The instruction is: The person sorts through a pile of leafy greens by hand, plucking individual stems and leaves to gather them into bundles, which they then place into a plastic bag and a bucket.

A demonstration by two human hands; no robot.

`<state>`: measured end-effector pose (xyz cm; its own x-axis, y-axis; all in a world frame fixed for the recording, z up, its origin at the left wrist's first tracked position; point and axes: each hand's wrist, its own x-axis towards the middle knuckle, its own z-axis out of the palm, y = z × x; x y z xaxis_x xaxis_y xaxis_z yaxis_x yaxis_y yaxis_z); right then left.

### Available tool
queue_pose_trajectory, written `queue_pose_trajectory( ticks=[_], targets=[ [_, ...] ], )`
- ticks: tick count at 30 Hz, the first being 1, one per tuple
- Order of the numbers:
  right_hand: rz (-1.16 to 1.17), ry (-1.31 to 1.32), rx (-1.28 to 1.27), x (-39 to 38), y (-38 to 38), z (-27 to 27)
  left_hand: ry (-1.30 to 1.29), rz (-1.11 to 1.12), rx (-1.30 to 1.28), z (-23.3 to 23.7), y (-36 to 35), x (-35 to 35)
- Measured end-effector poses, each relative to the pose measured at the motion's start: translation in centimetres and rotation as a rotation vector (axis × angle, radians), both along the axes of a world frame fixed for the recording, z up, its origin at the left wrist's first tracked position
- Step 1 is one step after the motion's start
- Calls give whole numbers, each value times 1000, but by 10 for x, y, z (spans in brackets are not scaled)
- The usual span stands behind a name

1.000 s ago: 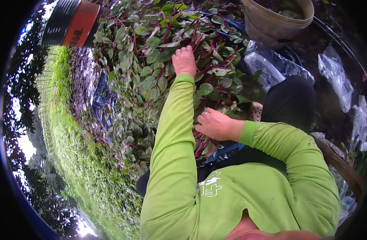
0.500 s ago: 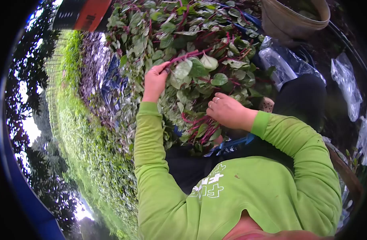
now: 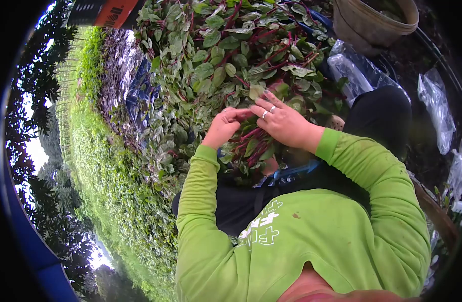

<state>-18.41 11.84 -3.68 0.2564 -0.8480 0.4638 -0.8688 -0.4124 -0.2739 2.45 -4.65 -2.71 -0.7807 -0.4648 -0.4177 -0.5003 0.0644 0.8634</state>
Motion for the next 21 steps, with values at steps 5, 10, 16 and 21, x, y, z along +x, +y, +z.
queue_pose_trajectory(
  ticks=[5,10,16,21],
  targets=[
    [83,65,58,6,6,0,-107,110,393,15,19,-7],
    [102,102,174,15,16,-3,-43,160,319,-22,-1,10],
    [65,75,213,7,22,7,-111,145,212,-15,-2,18],
    [-110,60,240,8,19,-8,-279,77,440,-7,11,12]
  ],
)
